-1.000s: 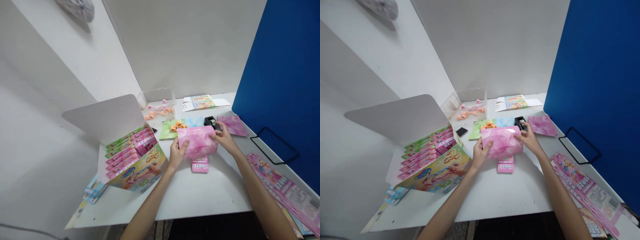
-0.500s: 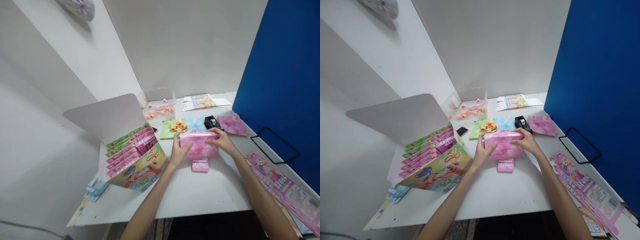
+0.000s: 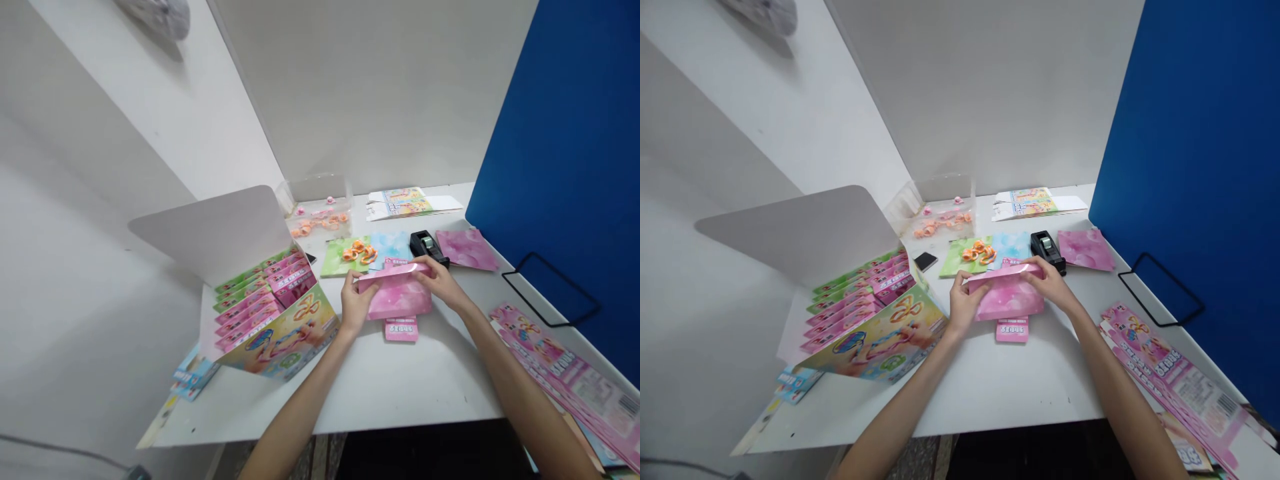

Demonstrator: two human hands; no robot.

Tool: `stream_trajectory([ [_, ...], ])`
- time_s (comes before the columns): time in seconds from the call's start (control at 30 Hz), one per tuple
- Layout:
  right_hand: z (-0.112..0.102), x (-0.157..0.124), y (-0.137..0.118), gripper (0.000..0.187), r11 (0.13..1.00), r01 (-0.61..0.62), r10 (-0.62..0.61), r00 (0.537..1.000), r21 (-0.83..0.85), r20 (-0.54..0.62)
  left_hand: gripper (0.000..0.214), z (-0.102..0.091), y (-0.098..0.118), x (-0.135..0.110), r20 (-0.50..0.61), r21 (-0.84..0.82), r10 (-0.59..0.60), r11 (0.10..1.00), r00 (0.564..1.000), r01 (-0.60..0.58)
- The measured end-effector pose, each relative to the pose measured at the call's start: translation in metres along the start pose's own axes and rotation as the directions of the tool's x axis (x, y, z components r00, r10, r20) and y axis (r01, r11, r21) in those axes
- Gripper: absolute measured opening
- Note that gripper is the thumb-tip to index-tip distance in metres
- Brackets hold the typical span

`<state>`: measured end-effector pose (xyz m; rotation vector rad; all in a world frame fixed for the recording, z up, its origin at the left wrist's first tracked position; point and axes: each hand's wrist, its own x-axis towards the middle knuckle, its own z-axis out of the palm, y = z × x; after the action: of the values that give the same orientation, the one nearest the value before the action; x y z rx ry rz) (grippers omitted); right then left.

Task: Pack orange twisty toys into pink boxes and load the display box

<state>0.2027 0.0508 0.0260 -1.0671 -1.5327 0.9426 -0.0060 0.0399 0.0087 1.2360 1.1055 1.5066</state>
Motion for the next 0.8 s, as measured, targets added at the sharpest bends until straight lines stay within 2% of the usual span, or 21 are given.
stream_trajectory([
  [0.17, -0.001, 0.0, 0.008, 0.041, 0.947, -0.251, 0.243, 0.968, 0.198, 0.065, 0.039, 0.002, -0.004, -0.003, -0.015, 0.028, 0.01, 1.0, 1.0, -0.01],
  [0.3, -0.004, 0.0, 0.013, 0.039, 0.903, -0.328, 0.308, 0.944, 0.276, 0.114, 0.037, 0.003, -0.003, -0.004, -0.001, 0.022, -0.001, 1.0, 1.0, 0.001],
  [0.53, -0.002, 0.001, 0.009, 0.044, 0.902, -0.305, 0.288, 0.952, 0.305, 0.099, 0.03, 0.001, -0.008, -0.002, -0.036, 0.059, 0.064, 0.996, 0.997, -0.062],
  [0.67, -0.002, 0.003, 0.013, 0.04, 0.938, -0.253, 0.258, 0.966, 0.238, 0.01, 0.036, 0.001, -0.011, -0.002, 0.009, 0.106, 0.089, 0.99, 0.996, -0.09],
  [0.8, -0.002, 0.004, 0.016, 0.035, 0.966, -0.169, 0.184, 0.981, 0.195, -0.063, 0.045, 0.002, -0.006, -0.003, 0.046, 0.156, 0.199, 0.966, 0.979, -0.204],
])
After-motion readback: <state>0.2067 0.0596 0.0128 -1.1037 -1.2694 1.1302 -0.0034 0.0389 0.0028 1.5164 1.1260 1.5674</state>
